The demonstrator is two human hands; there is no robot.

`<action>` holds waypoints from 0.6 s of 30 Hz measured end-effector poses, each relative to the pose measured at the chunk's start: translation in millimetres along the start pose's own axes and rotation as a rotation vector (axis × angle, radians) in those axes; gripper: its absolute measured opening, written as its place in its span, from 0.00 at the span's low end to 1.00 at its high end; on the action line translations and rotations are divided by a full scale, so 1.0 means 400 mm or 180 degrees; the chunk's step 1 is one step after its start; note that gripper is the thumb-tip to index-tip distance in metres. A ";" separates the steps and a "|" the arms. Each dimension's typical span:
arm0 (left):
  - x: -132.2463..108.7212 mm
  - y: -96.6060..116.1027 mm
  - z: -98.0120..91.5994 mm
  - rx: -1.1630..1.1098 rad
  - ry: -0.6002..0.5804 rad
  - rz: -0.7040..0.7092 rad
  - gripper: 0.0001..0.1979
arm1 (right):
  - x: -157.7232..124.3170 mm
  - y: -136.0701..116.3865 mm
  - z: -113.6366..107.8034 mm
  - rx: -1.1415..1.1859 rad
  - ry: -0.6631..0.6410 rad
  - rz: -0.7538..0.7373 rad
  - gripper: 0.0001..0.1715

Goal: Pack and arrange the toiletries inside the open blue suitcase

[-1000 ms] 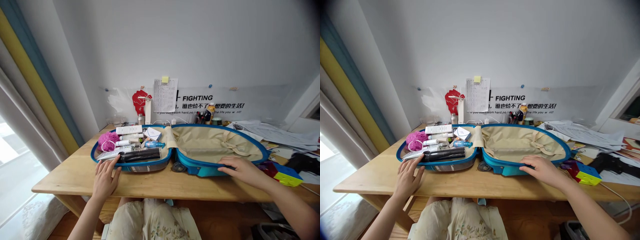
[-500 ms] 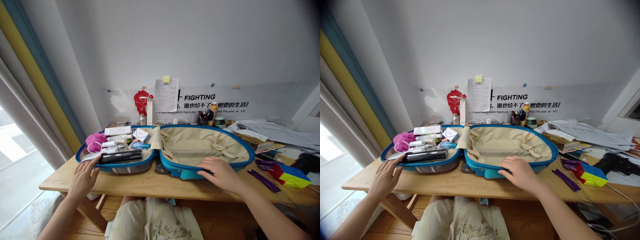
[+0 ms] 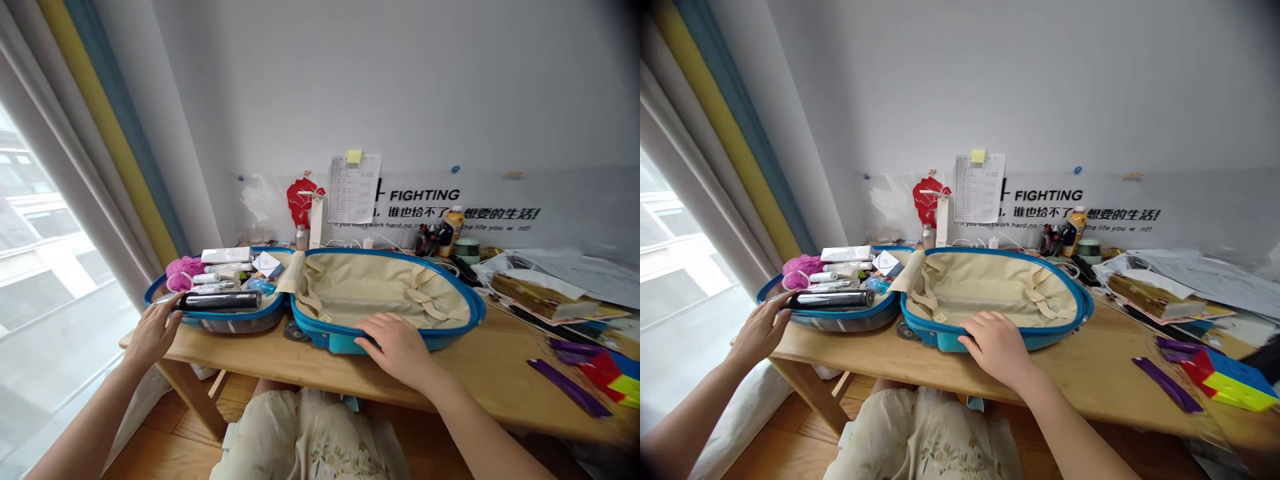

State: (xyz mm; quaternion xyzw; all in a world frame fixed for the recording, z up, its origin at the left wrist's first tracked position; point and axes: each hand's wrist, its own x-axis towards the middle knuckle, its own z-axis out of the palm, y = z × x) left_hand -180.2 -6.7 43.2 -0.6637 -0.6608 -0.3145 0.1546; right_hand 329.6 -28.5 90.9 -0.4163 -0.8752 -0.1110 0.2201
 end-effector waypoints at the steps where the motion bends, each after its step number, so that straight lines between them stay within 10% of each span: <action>1: 0.000 0.002 -0.003 -0.0021 -0.0024 -0.0004 0.30 | -0.004 -0.001 0.004 -0.0036 0.0158 -0.0041 0.15; 10: 0.013 0.035 -0.032 -0.0139 -0.0187 -0.0214 0.32 | -0.151 0.163 0.059 -0.0790 0.1810 0.0486 0.20; 15: 0.068 0.083 -0.054 -0.0059 -0.0066 -0.0187 0.32 | -0.218 0.262 0.087 -0.0559 0.1999 0.0889 0.21; 18: 0.129 0.125 -0.061 -0.0205 -0.0634 0.0113 0.32 | -0.222 0.266 0.093 -0.0472 0.2043 0.0931 0.19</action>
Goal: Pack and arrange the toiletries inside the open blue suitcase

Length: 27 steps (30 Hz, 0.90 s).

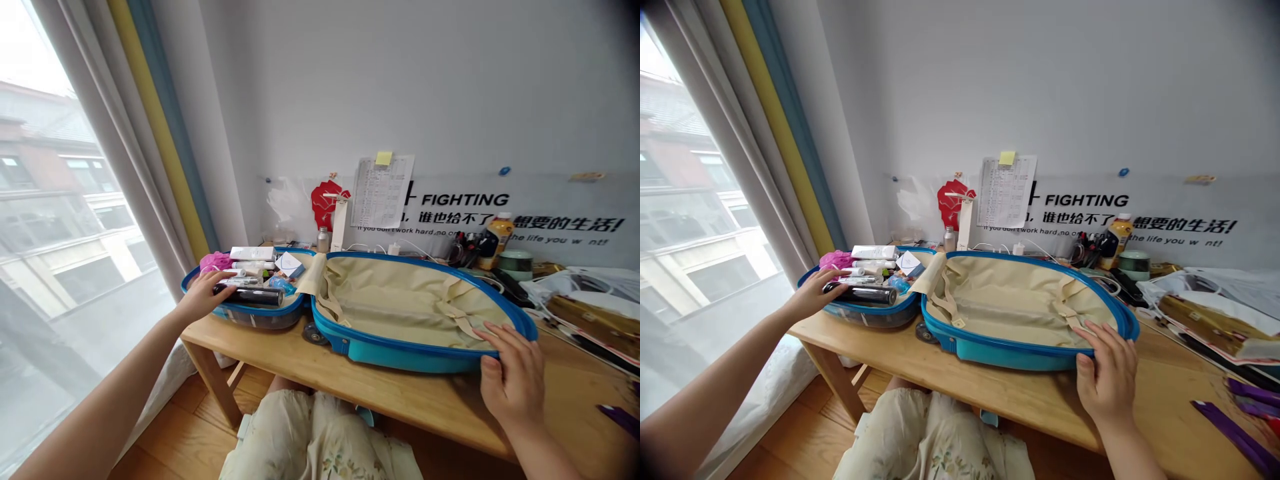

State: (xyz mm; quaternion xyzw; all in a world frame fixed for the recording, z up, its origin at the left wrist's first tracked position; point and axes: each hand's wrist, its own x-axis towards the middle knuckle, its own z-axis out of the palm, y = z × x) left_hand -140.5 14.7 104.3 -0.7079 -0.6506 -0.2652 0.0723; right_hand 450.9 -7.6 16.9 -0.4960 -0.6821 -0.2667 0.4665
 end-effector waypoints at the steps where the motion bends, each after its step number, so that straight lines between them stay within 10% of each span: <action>1: 0.023 0.014 -0.004 -0.0077 -0.0325 0.0119 0.33 | 0.000 -0.003 0.001 0.0021 0.0037 -0.0003 0.19; 7: 0.123 0.078 -0.025 -0.0117 -0.1884 0.0428 0.34 | 0.000 -0.015 0.002 0.0076 0.0159 -0.0045 0.19; 14: 0.176 0.175 -0.095 -0.0574 -0.1588 0.0451 0.38 | -0.005 -0.016 0.001 0.0099 0.0076 0.0125 0.23; 19: 0.221 0.398 -0.104 -0.1136 -0.1291 0.0935 0.38 | -0.007 -0.016 -0.003 0.0076 0.0059 0.0095 0.23; 27: 0.197 0.726 0.082 -0.0474 -0.2339 0.1797 0.31 | -0.018 -0.027 -0.004 0.0287 0.0217 0.0103 0.24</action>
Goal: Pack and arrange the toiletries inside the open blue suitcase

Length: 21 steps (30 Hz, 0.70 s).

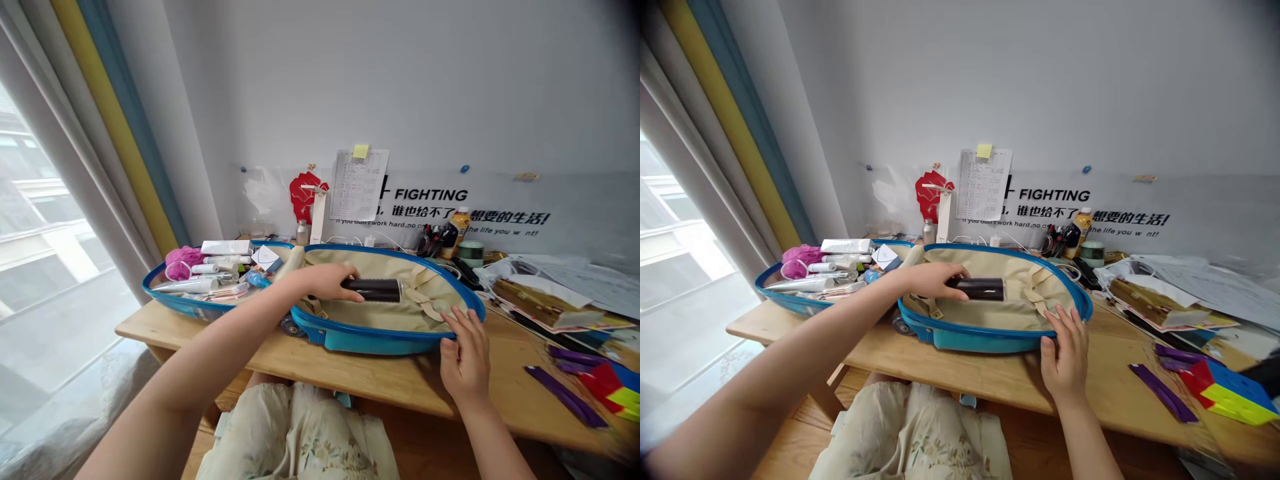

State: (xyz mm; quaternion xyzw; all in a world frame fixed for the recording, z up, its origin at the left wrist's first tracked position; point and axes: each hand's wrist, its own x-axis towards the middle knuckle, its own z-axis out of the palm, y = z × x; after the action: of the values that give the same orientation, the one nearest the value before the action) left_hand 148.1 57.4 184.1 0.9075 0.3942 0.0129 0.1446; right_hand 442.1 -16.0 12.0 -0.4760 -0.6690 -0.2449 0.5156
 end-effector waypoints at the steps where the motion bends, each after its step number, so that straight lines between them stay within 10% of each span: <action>1: 0.021 0.010 0.019 0.0062 -0.0142 -0.0065 0.31 | -0.001 -0.002 -0.001 0.0026 -0.0008 0.0047 0.23; 11: 0.088 0.035 0.123 0.0315 -0.1230 -0.0227 0.32 | -0.001 -0.008 -0.004 0.0117 0.0004 0.0110 0.22; 21: 0.086 0.026 0.138 0.0231 -0.1372 -0.0301 0.33 | -0.003 0.002 -0.003 0.0100 -0.0024 0.0150 0.23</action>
State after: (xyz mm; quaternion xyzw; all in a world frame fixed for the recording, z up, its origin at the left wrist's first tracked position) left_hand 186.8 61.5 130.9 0.8744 0.3965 -0.2024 0.1932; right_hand 443.5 -17.1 11.4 -0.4844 -0.6633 -0.2203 0.5261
